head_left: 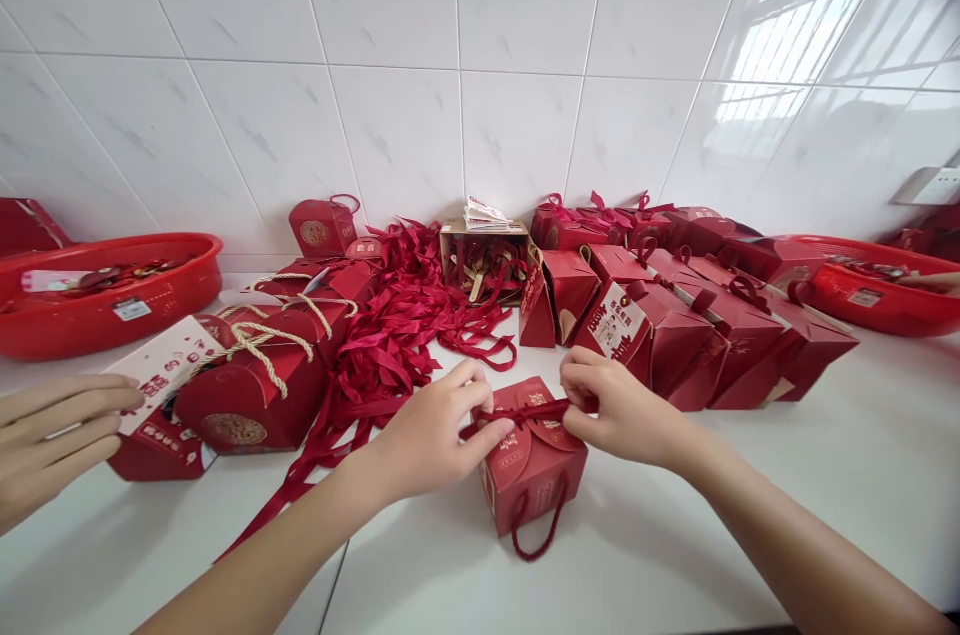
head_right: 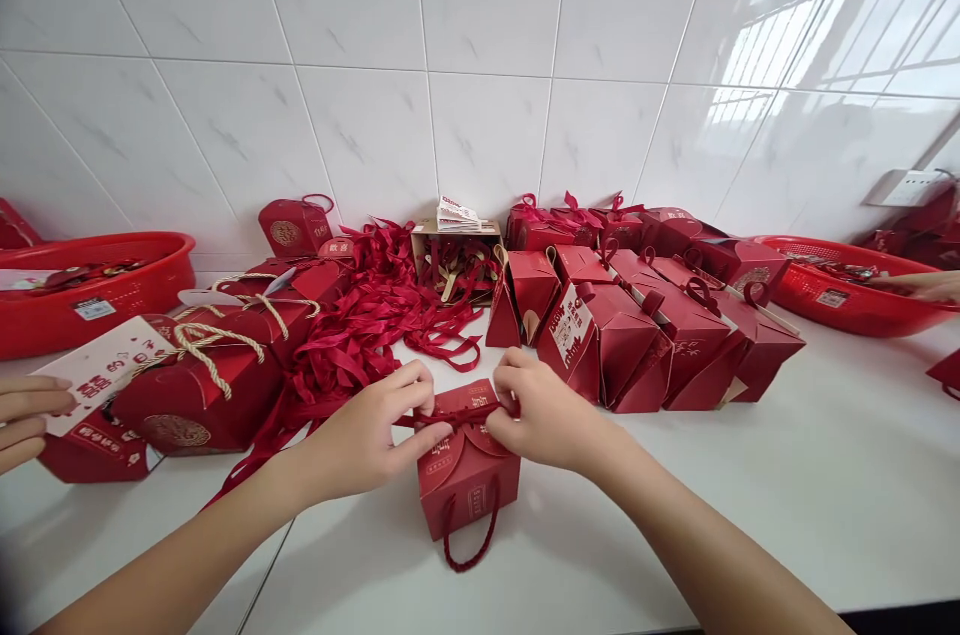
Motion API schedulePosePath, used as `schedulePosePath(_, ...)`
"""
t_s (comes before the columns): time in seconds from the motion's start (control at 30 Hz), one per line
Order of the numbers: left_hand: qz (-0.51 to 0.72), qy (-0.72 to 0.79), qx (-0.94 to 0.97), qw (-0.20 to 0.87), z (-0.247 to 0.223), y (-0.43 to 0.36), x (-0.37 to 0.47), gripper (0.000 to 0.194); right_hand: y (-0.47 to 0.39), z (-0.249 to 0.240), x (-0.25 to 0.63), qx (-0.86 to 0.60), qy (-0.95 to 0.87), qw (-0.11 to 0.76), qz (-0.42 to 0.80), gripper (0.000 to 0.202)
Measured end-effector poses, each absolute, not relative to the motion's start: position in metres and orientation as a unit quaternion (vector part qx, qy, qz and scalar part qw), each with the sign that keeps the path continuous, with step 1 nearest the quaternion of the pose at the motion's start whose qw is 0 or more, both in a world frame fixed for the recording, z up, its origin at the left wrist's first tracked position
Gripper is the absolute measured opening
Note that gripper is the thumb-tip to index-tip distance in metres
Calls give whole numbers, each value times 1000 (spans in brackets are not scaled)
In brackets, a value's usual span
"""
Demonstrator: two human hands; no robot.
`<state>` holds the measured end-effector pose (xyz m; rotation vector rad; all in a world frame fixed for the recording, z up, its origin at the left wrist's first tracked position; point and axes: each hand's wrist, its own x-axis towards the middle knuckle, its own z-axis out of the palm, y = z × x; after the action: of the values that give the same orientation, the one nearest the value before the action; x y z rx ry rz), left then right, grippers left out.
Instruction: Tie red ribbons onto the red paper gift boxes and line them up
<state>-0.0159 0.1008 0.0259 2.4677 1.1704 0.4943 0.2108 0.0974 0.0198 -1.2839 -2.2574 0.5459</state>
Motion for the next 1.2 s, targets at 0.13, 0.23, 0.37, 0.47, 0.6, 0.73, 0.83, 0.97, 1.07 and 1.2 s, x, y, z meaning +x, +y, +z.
schedulePosePath(0.13,223,402,856,235,20,101,-26,20,97,13,223,-475,-816,244,223,20)
schedulePosePath(0.23,261,347,836,335,20,103,-26,19,96,12,222,-466,-817,263,215,17)
schedulePosePath(0.37,264,354,824,355,22,108,-22,27,93,13,219,-473,-816,265,199,18)
schedulePosePath(0.47,251,407,847,229,23,110,-23,32,86,14,220,-480,-819,253,188,19)
schedulePosePath(0.6,219,410,884,52,20,109,-30,33,76,13,218,-468,-830,263,154,20)
schedulePosePath(0.73,213,396,890,-73,16,108,-37,30,72,11,216,-466,-831,267,144,21)
schedulePosePath(0.83,211,396,886,-118,12,107,-42,29,69,9,215,-467,-831,261,149,21)
schedulePosePath(0.97,205,406,878,-150,6,105,-46,27,65,7,213,-466,-831,261,154,22)
schedulePosePath(1.07,210,423,872,-131,4,105,-45,28,63,7,212,-469,-829,262,156,21)
schedulePosePath(1.2,250,427,868,38,6,107,-43,27,63,3,219,-468,-818,278,183,21)
